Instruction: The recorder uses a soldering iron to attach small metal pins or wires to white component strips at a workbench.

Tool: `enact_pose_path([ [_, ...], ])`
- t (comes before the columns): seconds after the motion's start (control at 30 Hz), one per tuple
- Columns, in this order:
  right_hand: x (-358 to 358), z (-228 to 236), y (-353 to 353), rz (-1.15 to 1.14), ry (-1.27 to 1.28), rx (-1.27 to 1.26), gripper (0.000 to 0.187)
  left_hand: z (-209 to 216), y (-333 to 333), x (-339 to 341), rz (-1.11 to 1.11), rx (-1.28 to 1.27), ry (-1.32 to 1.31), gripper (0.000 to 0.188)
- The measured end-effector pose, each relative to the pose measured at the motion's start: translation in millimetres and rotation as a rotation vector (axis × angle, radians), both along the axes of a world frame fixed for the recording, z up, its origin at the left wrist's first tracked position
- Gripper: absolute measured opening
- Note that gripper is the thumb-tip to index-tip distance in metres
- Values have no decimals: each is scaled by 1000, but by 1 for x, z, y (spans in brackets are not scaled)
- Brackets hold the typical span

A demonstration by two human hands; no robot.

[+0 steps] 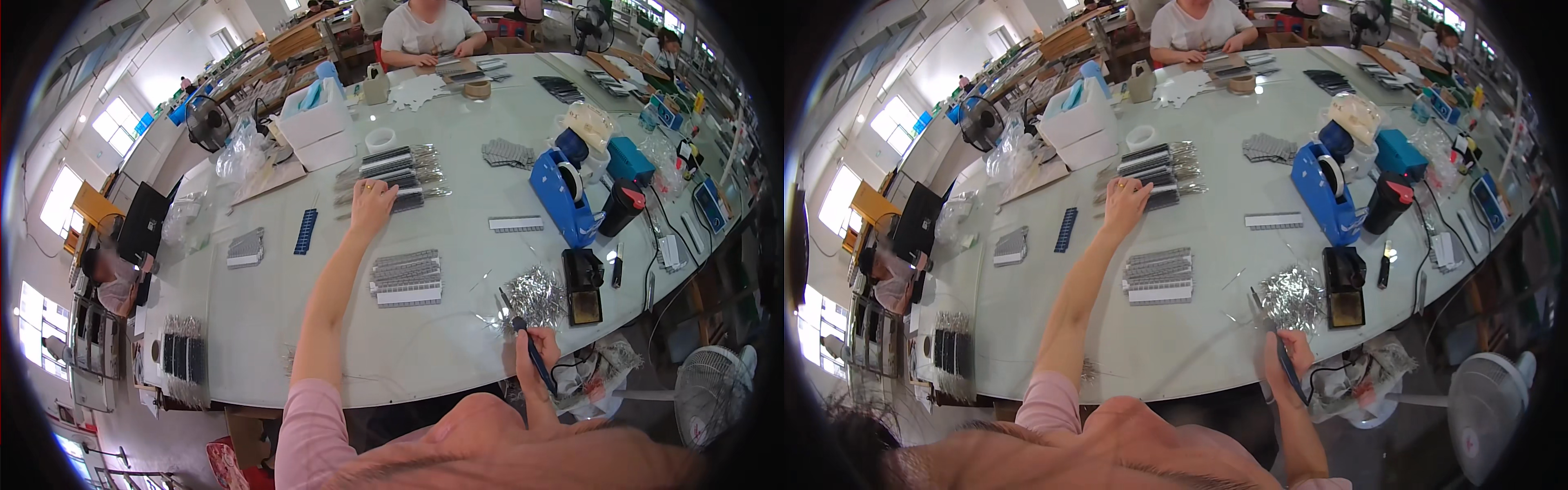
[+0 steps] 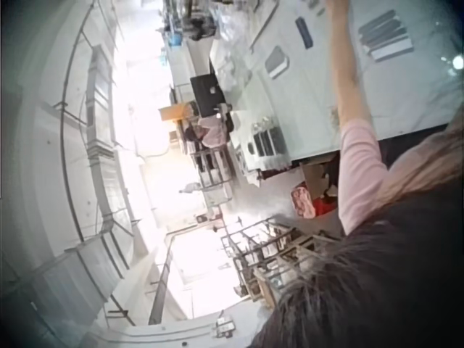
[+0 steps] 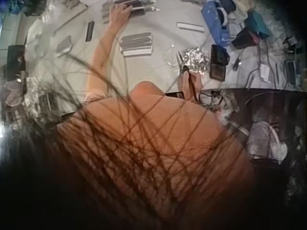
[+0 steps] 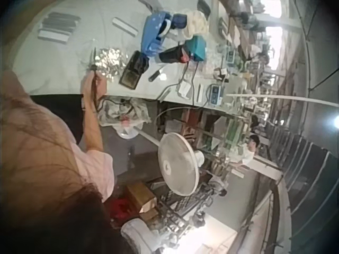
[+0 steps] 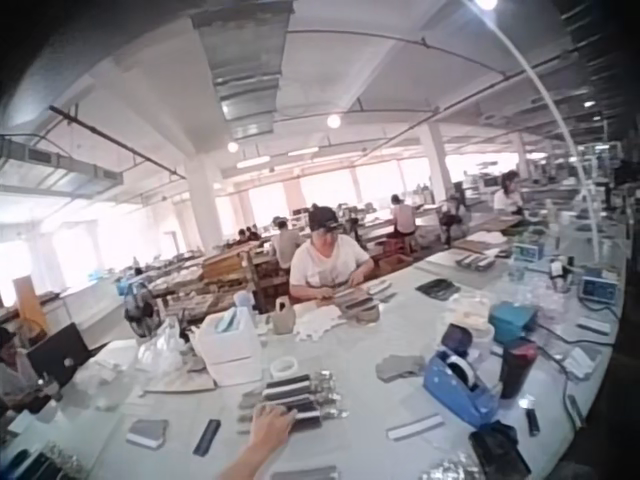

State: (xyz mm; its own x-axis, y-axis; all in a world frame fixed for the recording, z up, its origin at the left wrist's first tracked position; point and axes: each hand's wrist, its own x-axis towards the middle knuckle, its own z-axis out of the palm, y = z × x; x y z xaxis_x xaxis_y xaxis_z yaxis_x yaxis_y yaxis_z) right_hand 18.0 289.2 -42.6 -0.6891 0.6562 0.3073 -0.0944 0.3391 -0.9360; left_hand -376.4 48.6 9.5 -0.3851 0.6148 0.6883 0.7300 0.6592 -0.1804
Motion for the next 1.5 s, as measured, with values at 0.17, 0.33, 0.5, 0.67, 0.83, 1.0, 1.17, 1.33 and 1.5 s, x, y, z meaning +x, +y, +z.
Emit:
enact_pose_path([
  [0.17, 2, 1, -3, 2, -27, 30, 13, -11, -11, 3, 78, -48, -31, 27],
  [0.33, 6, -3, -1, 28, -4, 99, 13, -2, -12, 57, 173, -81, -189, 46],
  [0.5, 5, 8, 0, -32, -13, 167, 16, 19, -24, 195, 71, -176, -435, 48],
  [0.67, 0, 9, -5, -28, -31, 71, 16, 6, -45, 261, 128, -258, -626, 56],
  [0.83, 4, 1, -3, -53, -18, 9, 16, -1, -42, 312, 148, -283, -736, 63],
  [1.0, 4, -1, -2, -11, 5, 4, 15, 11, -38, 375, 210, -271, -827, 66],
  [1.17, -2, 14, -8, -17, 62, -281, 11, 11, 27, 383, 63, -138, -819, 66],
  [1.33, 1, 8, -5, -74, 176, -325, 13, -4, 104, 366, 38, -82, -738, 63],
  [1.5, 3, 6, -6, -71, 148, -331, 14, -11, 71, 369, 26, -152, -720, 60],
])
